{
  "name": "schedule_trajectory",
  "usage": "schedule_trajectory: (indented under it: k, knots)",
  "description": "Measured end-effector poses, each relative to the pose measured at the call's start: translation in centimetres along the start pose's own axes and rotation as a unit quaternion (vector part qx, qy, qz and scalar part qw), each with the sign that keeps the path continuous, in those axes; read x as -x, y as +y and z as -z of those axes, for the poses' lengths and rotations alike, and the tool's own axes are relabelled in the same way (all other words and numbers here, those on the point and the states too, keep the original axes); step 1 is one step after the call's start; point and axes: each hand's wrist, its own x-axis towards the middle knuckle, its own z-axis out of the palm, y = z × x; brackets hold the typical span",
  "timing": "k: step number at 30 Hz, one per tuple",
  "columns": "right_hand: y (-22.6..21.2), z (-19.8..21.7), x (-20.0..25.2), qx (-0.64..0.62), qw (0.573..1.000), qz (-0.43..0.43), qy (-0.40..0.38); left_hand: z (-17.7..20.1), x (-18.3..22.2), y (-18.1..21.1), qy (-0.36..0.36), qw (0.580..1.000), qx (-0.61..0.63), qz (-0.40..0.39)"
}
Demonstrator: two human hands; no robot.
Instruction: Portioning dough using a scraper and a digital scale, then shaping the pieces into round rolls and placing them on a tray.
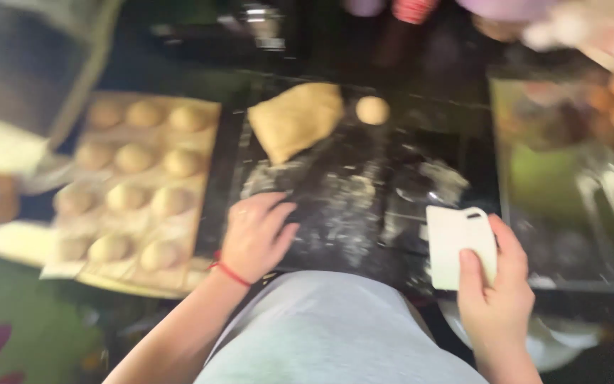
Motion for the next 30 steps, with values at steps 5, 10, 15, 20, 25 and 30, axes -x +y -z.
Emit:
schedule_trajectory:
  k: [5, 10, 15, 20, 25, 30]
  knots:
    - [-9.8, -7.4, -4.2, -0.001, 0.986, 0.141, -0.089, -2.0, 2.4, -1.2, 0.055, 0.998, -0.041, 0.007]
    - [-12.8, -18.4, -10.8, 0.018, 0.935, 0.35, -0.059, -2.9, 2.7, -1.5, 0.104, 0.993, -0.058, 0.016]
    - [-17.3, -22.6, -13.1, 0.109, 0.906, 0.397, -0.1, -2.9, 2.8, -1.8, 0.125, 0.99, -0.054, 0.026]
    - [-18.9, -23.0, -12.5, 0.186, 0.896, 0.367, -0.166, -2.4, 2.8, -1.6, 0.137, 0.989, -0.04, 0.037]
    - [-18.7, -22.0, -10.3, 0.191, 0.897, 0.355, -0.184, -2.0, 2.7, -1.6, 0.152, 0.988, -0.026, 0.032]
    - [-15.0, -19.3, -4.8, 0.12, 0.933, 0.238, -0.242, -1.6, 2.8, -1.7, 0.14, 0.989, -0.019, 0.046]
